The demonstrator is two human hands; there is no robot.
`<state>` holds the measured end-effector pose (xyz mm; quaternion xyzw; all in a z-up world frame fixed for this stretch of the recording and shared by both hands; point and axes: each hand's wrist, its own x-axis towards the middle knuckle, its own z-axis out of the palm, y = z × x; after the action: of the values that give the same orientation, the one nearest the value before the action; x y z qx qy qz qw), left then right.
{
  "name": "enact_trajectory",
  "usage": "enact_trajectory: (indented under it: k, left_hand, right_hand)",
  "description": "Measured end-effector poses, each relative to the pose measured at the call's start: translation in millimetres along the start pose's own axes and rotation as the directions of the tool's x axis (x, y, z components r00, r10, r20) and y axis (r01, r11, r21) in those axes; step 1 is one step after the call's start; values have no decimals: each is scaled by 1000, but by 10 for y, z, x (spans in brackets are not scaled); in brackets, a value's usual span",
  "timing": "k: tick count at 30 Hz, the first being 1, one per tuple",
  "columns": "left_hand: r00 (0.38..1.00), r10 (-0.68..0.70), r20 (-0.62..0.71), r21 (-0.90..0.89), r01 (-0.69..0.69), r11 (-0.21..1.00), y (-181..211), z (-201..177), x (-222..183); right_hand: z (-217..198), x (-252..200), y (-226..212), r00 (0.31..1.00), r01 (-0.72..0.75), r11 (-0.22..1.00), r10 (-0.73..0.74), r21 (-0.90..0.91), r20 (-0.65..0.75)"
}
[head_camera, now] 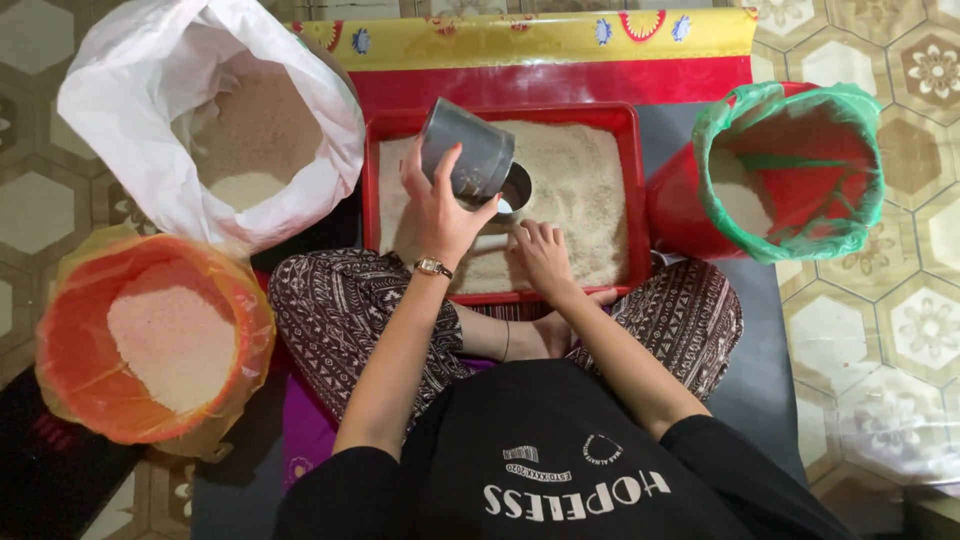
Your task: Measuring grain from a tray into a metal cup and leveling it with a rod while sitting on the floor.
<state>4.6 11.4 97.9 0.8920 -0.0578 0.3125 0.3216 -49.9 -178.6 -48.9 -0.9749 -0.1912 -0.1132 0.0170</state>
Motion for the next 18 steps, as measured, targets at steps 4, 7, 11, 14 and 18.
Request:
enact_trajectory:
  k: [4,7,11,14,18]
  left_hand:
    - [992,119,-52,-90,-123,988,-95,158,23]
    - [987,148,-65,-106,-154,982,-148,201,33]
    - [993,-71,-94,-181,53,982,-341,257,-62]
    - [962,-261,-83,-235,235,943,-428,140,-212]
    - [890,-454,-46,-230,433,871,-606,136,-517]
  right_hand:
    - [271,-20,136,999,31,999,-31,-11,23]
    - [190,-18,166,999,33,999,-32,-24,25]
    - [-100,10,237,996,-4,992,14,124,-85]
    - [-66,159,392,973,-49,988,80,143,-217]
    - [-448,597,465,940,-103,991,124,83,-318]
